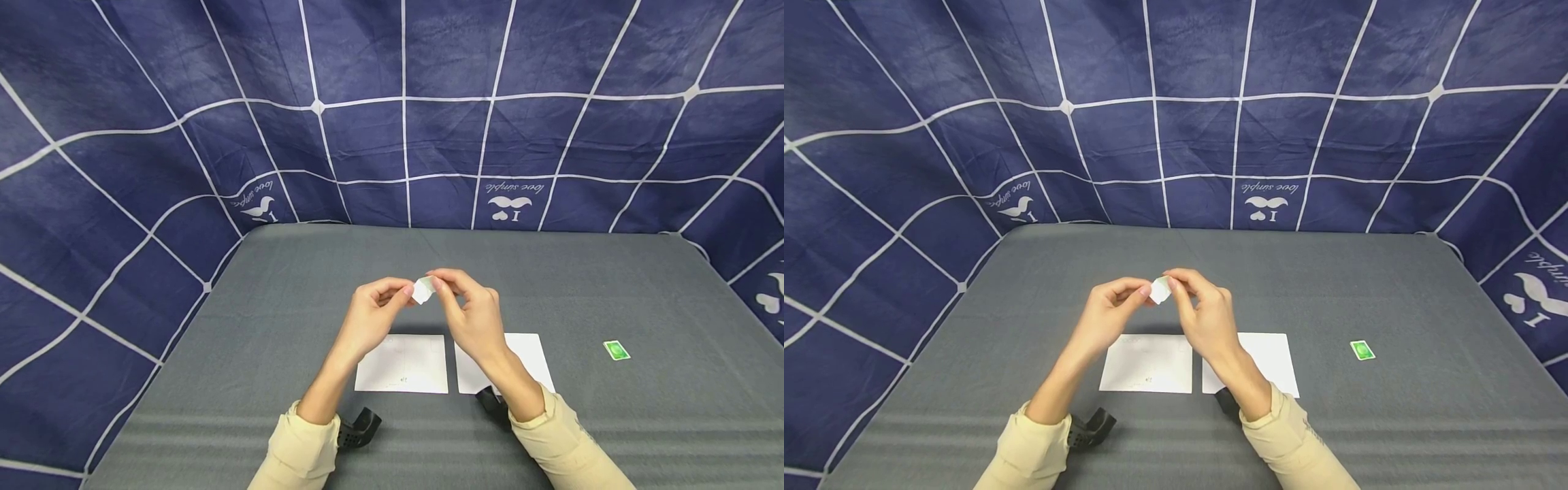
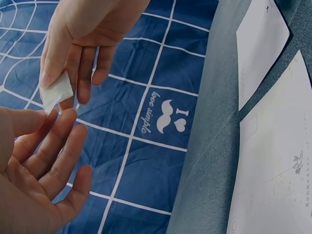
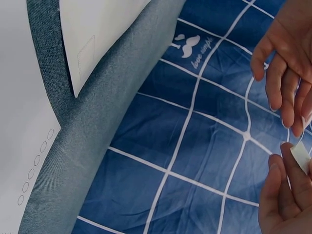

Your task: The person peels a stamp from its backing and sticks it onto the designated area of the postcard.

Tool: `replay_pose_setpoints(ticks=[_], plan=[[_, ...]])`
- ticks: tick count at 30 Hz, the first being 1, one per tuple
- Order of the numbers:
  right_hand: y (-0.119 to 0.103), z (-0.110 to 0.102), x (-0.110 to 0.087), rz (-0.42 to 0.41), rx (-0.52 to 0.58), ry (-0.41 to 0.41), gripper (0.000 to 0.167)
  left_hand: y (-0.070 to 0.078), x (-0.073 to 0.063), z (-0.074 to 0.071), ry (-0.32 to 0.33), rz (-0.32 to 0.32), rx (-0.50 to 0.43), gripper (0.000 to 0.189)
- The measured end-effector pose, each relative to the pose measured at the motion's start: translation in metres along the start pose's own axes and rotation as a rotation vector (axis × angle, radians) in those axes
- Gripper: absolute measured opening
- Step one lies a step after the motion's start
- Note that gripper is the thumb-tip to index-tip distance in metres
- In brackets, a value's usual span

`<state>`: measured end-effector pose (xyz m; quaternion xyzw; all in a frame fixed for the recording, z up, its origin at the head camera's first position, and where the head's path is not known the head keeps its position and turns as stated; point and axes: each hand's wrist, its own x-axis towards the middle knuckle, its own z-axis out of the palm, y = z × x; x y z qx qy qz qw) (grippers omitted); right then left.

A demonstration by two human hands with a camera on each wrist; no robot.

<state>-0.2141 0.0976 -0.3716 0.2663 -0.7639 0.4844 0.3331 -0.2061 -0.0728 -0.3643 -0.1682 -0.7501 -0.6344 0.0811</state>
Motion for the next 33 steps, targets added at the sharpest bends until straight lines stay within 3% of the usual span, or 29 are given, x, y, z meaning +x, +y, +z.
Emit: replay_pose_setpoints(ticks=[24,33], plan=[[0.000,0.000,0.001,0.018,0.021,-0.009,0.011,-0.001,0.001,-0.003,0.006,0.016,0.041,0.014],[0.001,0.000,0.001,0.031,-0.008,0.000,0.010,-0.011,0.005,-0.011,0.073,0.003,0.050,0.013]])
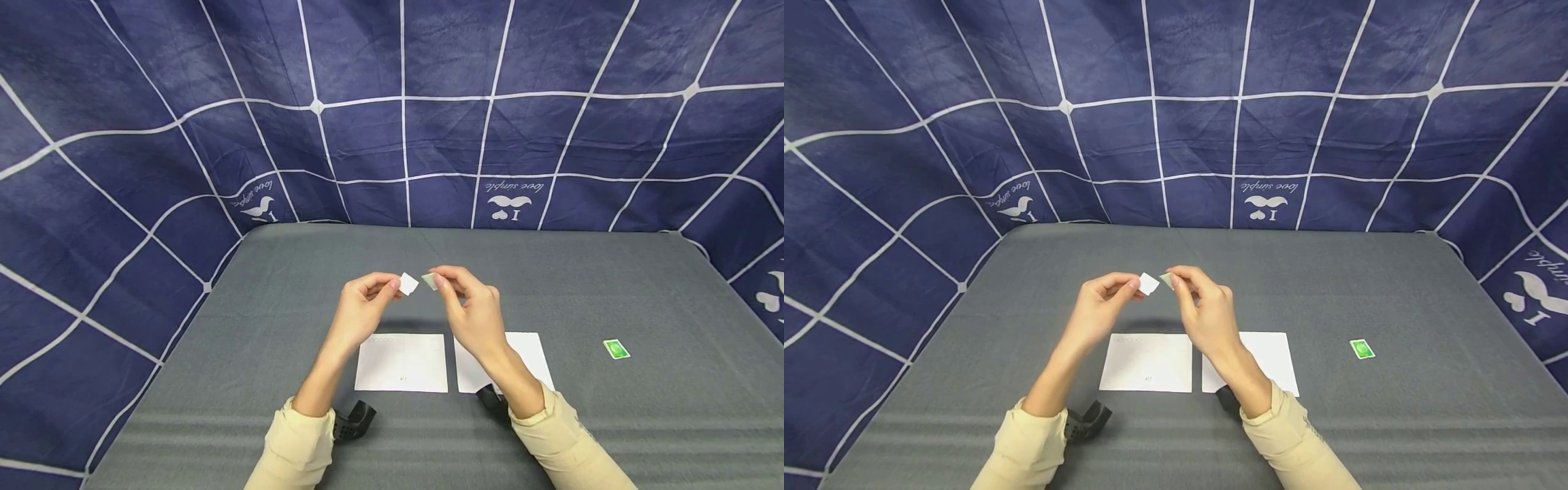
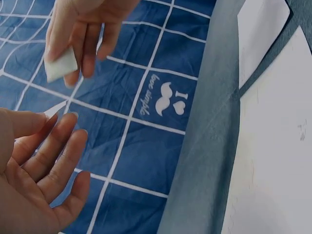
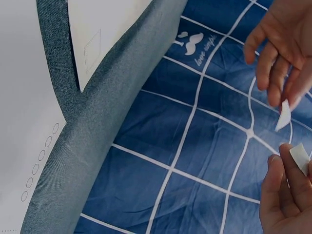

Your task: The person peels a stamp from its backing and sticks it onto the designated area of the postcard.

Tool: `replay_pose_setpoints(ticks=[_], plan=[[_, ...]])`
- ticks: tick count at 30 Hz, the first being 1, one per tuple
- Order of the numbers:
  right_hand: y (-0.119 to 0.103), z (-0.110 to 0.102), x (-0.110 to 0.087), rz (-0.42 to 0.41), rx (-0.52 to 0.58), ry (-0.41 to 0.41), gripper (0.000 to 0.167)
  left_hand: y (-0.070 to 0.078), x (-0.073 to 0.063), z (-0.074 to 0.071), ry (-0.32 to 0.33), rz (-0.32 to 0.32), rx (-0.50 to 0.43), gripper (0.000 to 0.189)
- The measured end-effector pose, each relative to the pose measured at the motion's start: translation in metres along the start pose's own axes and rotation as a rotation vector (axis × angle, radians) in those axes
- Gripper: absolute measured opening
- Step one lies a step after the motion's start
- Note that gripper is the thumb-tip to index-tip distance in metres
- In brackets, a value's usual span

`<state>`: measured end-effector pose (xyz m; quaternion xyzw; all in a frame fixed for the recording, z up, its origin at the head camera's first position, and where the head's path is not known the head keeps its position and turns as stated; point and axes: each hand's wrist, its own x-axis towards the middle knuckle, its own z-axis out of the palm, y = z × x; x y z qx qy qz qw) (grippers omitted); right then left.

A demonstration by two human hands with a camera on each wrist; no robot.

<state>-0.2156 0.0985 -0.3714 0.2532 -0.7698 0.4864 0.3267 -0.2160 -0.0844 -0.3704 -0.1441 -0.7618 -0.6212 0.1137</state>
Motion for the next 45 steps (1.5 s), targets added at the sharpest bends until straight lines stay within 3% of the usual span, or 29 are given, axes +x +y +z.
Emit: replay_pose_setpoints(ticks=[12,18,21,25,29,34,42,45], plan=[[0.001,0.001,0.000,0.006,-0.032,0.024,0.009,-0.020,0.011,-0.025,0.122,-0.061,0.089,0.016],[0.001,0.000,-0.001,0.011,-0.048,0.019,0.009,-0.030,0.014,-0.037,0.209,-0.100,0.266,0.015],[0.001,0.000,-0.002,0.008,-0.048,0.016,0.009,-0.039,0.015,-0.044,0.255,-0.143,0.312,0.015],[-0.001,0.000,-0.001,-0.001,-0.045,0.012,0.009,-0.051,0.014,-0.051,0.293,-0.245,0.281,0.016],[-0.001,0.000,-0.001,-0.007,-0.043,0.010,0.009,-0.063,0.012,-0.058,0.277,-0.357,0.256,0.020],[-0.001,0.000,-0.001,-0.016,-0.042,0.002,0.009,-0.074,0.010,-0.072,0.258,-0.443,0.277,0.023],[0.000,0.000,-0.001,-0.027,-0.045,0.001,0.009,-0.084,0.004,-0.085,0.282,-0.531,0.569,0.023],[-0.001,0.000,-0.001,-0.028,-0.044,-0.001,0.009,-0.086,0.003,-0.087,0.296,-0.553,0.628,0.024]])
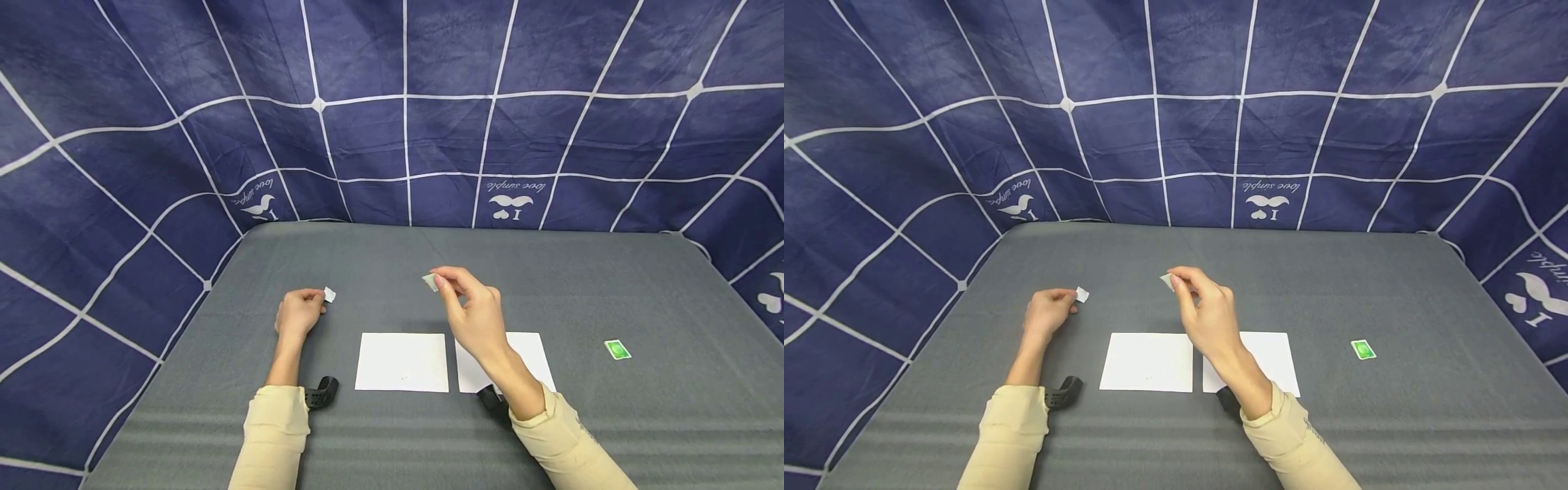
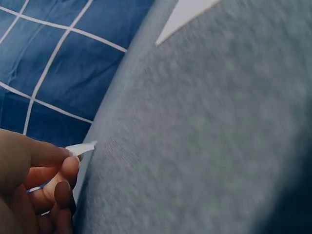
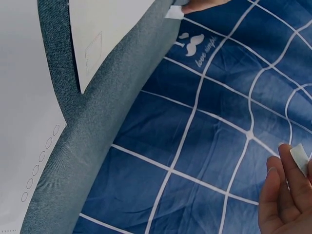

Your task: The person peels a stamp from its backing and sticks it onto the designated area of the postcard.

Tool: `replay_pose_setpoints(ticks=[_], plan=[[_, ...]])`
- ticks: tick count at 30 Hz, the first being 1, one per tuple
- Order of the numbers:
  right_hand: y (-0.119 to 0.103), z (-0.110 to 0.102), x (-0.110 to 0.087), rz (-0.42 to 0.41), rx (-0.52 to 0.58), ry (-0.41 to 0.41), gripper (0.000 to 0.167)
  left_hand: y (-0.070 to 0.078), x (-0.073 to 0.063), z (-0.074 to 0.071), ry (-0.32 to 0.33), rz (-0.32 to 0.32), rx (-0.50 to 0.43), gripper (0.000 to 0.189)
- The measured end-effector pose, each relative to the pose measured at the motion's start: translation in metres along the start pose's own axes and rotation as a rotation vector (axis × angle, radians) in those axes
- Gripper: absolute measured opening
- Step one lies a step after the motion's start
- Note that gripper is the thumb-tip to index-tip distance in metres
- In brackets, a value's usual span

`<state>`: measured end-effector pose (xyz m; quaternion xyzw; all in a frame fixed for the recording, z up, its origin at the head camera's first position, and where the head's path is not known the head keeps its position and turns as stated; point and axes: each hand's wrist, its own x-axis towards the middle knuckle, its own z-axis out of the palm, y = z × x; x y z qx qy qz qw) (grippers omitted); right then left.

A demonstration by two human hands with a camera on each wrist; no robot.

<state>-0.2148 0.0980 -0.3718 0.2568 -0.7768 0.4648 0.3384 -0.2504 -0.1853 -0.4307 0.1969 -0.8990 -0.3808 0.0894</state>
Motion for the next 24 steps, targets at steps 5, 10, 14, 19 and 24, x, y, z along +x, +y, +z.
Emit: replay_pose_setpoints(ticks=[5,10,14,19,24], plan=[[0.000,0.000,0.000,-0.001,0.004,0.001,0.009,-0.005,0.001,-0.001,0.038,-0.025,0.050,0.023],[0.002,0.000,-0.001,-0.002,0.007,0.004,0.009,-0.009,0.001,-0.001,0.080,-0.021,0.080,0.020],[0.002,0.000,-0.001,-0.002,0.006,0.003,0.009,-0.009,0.001,-0.002,0.121,-0.023,0.090,0.020],[0.002,0.000,-0.001,-0.009,-0.003,0.004,0.009,-0.004,0.002,-0.003,0.168,-0.004,0.072,0.023],[0.002,0.000,0.000,-0.020,-0.012,0.012,0.009,0.010,-0.003,-0.008,0.197,0.075,-0.026,0.025]])
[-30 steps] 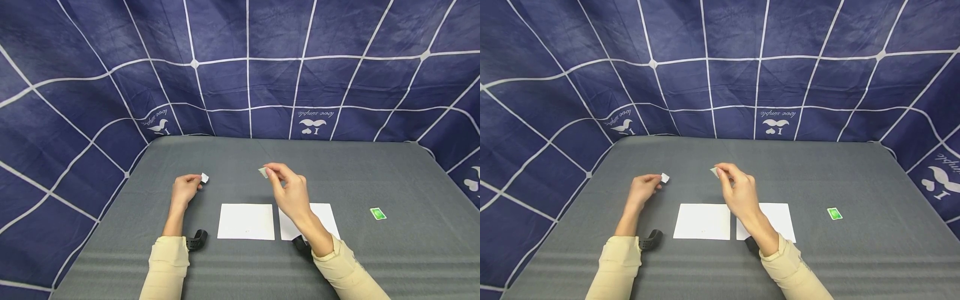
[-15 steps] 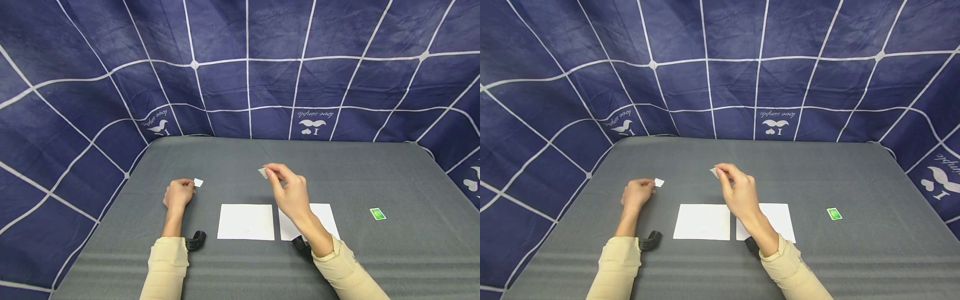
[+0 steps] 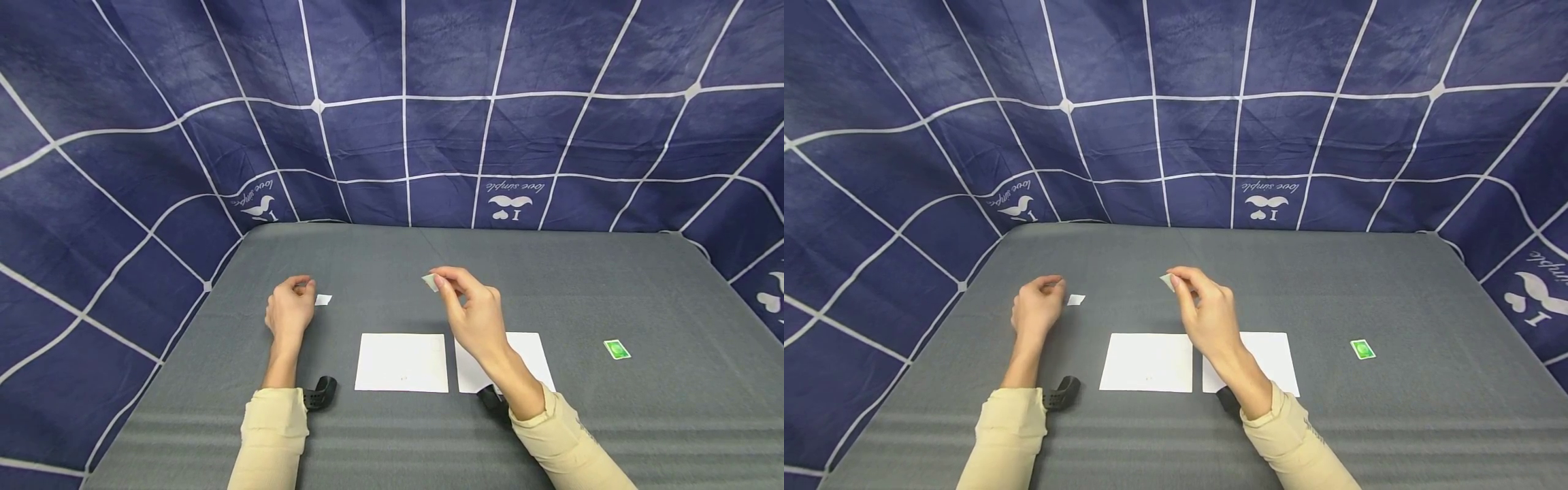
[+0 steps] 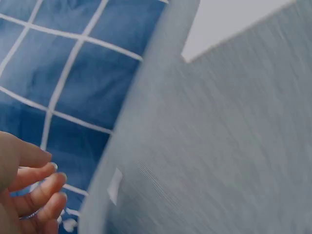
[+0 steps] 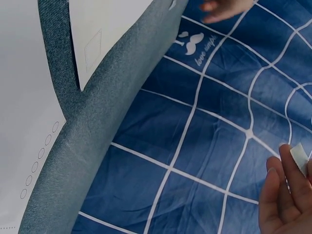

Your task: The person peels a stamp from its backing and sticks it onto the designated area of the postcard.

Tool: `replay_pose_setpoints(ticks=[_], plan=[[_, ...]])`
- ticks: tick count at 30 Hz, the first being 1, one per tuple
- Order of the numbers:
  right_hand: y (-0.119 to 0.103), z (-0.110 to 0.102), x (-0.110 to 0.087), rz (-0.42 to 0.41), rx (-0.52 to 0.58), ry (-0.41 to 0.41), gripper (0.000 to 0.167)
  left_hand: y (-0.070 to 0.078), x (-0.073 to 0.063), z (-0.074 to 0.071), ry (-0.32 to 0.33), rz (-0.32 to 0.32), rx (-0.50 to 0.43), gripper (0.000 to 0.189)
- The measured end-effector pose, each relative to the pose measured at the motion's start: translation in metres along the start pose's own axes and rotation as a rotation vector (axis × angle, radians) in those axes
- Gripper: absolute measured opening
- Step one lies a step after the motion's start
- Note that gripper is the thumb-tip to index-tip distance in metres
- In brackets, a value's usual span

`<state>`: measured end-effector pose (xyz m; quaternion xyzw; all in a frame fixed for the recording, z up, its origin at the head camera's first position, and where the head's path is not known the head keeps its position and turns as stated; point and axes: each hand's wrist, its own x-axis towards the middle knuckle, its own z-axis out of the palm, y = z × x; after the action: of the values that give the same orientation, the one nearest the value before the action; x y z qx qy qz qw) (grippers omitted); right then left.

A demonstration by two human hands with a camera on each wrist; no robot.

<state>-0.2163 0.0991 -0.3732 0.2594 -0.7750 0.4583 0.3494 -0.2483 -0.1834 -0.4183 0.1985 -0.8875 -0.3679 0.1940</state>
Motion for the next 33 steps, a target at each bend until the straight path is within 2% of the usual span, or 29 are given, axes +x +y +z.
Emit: replay_pose_setpoints(ticks=[4,7,11,15,19,23,29,33], plan=[[0.000,0.000,0.000,-0.017,-0.019,0.004,0.009,0.023,-0.008,-0.008,-0.020,0.085,-0.112,0.025],[0.000,0.000,0.000,-0.044,-0.045,0.007,0.009,0.044,-0.019,-0.010,-0.061,0.186,-0.210,0.022],[0.002,0.001,0.000,-0.096,-0.066,0.027,0.011,0.071,-0.038,-0.007,-0.167,0.311,-0.377,0.018],[0.001,0.002,0.001,-0.146,-0.098,0.058,0.011,0.093,-0.061,-0.003,-0.284,0.370,-0.551,0.020],[-0.001,0.002,0.002,-0.223,-0.150,0.106,0.012,0.105,-0.079,-0.001,-0.359,0.394,-0.643,0.024],[-0.001,0.004,0.002,-0.312,-0.205,0.171,0.015,0.112,-0.088,0.000,-0.450,0.367,-0.714,0.028],[-0.002,0.006,0.001,-0.359,-0.235,0.199,0.014,0.116,-0.093,0.002,-0.557,0.317,-0.845,0.030],[-0.002,0.007,0.000,-0.365,-0.230,0.186,0.015,0.117,-0.095,0.002,-0.582,0.275,-0.854,0.030]])
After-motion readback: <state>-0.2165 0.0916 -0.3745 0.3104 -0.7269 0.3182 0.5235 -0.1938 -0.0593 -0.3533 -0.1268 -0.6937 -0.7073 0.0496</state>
